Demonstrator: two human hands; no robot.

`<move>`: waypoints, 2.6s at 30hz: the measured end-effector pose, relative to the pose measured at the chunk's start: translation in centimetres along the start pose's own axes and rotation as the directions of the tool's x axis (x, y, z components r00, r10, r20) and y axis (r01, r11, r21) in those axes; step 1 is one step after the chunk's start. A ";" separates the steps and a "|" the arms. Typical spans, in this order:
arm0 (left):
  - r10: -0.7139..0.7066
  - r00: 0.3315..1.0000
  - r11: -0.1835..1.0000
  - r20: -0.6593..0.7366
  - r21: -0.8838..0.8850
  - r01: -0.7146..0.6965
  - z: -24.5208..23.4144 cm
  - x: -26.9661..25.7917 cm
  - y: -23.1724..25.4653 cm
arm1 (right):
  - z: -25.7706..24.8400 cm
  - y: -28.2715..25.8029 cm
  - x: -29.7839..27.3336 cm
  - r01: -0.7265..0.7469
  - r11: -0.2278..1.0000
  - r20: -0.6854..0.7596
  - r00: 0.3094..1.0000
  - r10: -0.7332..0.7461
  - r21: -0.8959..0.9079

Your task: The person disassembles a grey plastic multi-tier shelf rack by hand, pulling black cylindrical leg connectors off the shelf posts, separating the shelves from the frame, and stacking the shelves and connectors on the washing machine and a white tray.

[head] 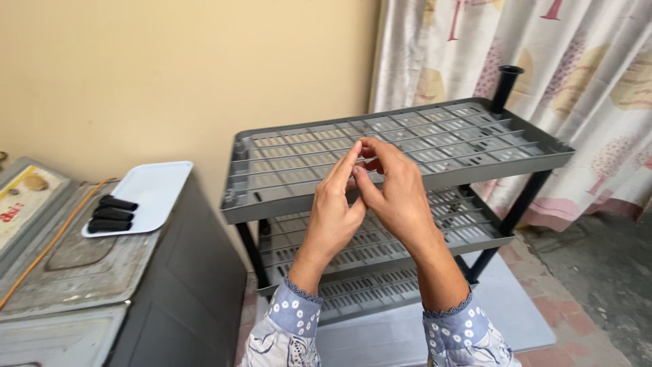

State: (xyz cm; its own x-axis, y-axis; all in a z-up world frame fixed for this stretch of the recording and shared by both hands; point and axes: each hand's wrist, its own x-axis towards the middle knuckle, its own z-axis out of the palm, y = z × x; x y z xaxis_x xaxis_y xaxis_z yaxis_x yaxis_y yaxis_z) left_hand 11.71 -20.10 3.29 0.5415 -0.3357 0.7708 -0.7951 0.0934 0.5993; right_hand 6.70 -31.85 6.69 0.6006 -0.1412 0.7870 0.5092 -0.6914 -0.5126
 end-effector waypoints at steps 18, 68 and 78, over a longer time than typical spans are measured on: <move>-0.115 0.926 0.843 0.359 0.528 -0.100 24.4 10.3 -3.3 | -21.7 24.2 6.0 -0.154 0.966 0.189 0.963 0.194 -0.205; -0.644 0.597 0.567 0.478 0.823 -0.048 37.9 19.4 -12.6 | -24.8 39.5 18.8 -0.330 0.846 0.353 0.917 0.183 0.419; -0.404 0.797 0.704 0.448 0.708 -0.042 32.8 18.6 -9.6 | -26.8 31.0 12.3 -0.114 0.993 0.326 0.940 0.105 0.007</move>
State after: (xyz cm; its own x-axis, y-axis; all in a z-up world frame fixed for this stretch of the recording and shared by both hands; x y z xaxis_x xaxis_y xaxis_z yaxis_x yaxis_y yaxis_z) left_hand 20.50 -57.98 4.79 0.6303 -0.7258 0.2758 -0.7763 -0.5842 0.2367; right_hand 13.37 -74.00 9.65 0.8186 0.0254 0.5738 0.4421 -0.6657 -0.6012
